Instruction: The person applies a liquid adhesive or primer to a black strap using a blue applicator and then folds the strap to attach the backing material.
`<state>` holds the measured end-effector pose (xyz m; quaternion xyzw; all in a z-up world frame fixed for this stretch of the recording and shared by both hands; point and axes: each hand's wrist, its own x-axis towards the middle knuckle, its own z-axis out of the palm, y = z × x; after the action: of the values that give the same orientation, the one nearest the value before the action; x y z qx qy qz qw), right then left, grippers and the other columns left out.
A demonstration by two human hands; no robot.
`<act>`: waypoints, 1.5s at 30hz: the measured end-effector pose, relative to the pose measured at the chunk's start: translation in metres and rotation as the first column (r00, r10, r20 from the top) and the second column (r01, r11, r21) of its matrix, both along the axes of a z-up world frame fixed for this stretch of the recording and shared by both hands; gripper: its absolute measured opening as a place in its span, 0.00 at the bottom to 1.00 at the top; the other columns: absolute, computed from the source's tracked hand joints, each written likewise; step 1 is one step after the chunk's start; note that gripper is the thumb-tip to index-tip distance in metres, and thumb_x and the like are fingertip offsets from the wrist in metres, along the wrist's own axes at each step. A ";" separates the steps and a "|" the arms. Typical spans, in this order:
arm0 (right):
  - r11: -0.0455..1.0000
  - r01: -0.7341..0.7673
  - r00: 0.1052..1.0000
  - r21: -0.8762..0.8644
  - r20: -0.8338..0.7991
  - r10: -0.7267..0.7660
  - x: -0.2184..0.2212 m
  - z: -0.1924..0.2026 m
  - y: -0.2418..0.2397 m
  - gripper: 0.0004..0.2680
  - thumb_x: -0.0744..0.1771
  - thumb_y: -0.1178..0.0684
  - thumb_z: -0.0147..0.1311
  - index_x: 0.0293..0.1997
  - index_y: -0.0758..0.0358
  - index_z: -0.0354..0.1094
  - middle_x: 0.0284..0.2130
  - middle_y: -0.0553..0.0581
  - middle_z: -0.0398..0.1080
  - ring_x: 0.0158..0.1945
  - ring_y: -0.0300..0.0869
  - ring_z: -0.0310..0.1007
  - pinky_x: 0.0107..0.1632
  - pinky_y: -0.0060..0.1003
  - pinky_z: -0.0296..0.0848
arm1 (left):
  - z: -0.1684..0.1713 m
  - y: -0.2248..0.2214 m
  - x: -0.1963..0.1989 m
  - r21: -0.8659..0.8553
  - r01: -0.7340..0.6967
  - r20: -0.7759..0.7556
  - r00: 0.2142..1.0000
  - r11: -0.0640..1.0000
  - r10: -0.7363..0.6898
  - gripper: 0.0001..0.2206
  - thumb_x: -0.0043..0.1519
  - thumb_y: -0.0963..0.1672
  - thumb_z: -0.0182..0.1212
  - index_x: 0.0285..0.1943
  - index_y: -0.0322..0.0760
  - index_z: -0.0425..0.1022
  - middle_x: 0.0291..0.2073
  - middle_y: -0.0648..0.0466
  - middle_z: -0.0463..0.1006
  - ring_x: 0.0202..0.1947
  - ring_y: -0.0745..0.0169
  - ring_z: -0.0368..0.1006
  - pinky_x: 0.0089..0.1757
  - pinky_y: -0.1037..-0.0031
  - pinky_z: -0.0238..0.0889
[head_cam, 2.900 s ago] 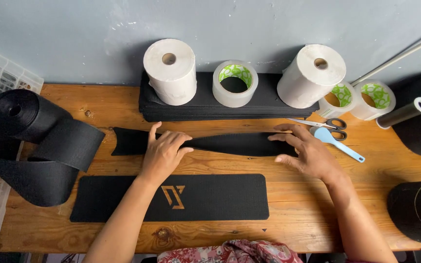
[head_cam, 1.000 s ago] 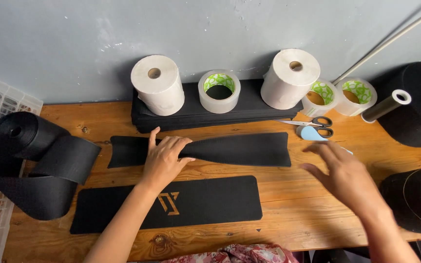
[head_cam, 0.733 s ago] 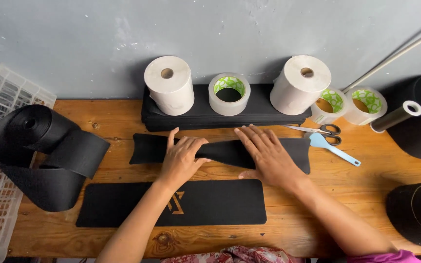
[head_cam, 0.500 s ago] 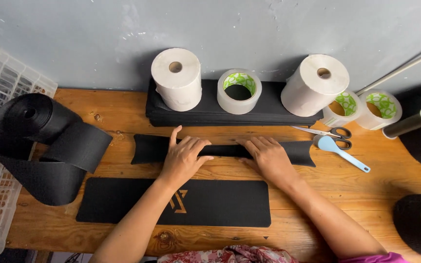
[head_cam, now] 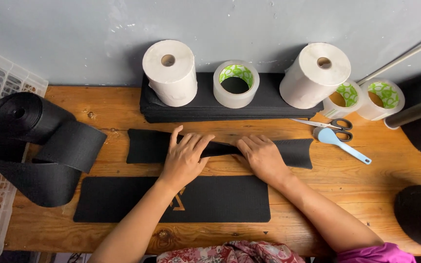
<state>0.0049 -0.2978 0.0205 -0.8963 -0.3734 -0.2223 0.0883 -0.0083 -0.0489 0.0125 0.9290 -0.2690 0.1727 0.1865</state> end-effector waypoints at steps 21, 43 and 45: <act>0.932 0.271 0.916 -0.240 -0.233 -0.327 0.014 0.018 -0.064 0.13 0.60 0.48 0.68 0.45 0.54 0.72 0.37 0.53 0.79 0.46 0.45 0.80 0.48 0.38 0.76 | -0.015 0.029 0.016 -0.029 -0.055 -0.005 0.998 0.998 0.055 0.16 0.54 0.45 0.73 0.48 0.45 0.74 0.35 0.56 0.81 0.43 0.58 0.78 0.59 0.52 0.56; 0.922 0.162 0.754 -0.352 -0.559 -0.346 0.012 0.044 -0.066 0.27 0.62 0.30 0.59 0.62 0.54 0.64 0.52 0.57 0.73 0.60 0.50 0.71 0.64 0.48 0.68 | -0.002 0.029 0.014 0.049 -0.091 -0.081 0.992 0.995 0.094 0.19 0.52 0.44 0.74 0.50 0.48 0.72 0.37 0.57 0.79 0.44 0.57 0.76 0.54 0.57 0.60; 0.900 0.175 0.795 -0.398 -0.482 -0.368 0.014 0.034 -0.070 0.26 0.61 0.31 0.62 0.60 0.53 0.65 0.54 0.55 0.71 0.61 0.49 0.69 0.65 0.48 0.66 | 0.000 0.028 0.014 0.030 -0.095 -0.109 0.989 0.995 0.098 0.18 0.52 0.44 0.73 0.50 0.47 0.72 0.36 0.57 0.79 0.43 0.56 0.76 0.53 0.56 0.61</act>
<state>0.0192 -0.3683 0.0545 -0.9682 -0.2298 0.0986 0.0048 0.0055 -0.0207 0.0128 0.9513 -0.2154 0.1265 0.1808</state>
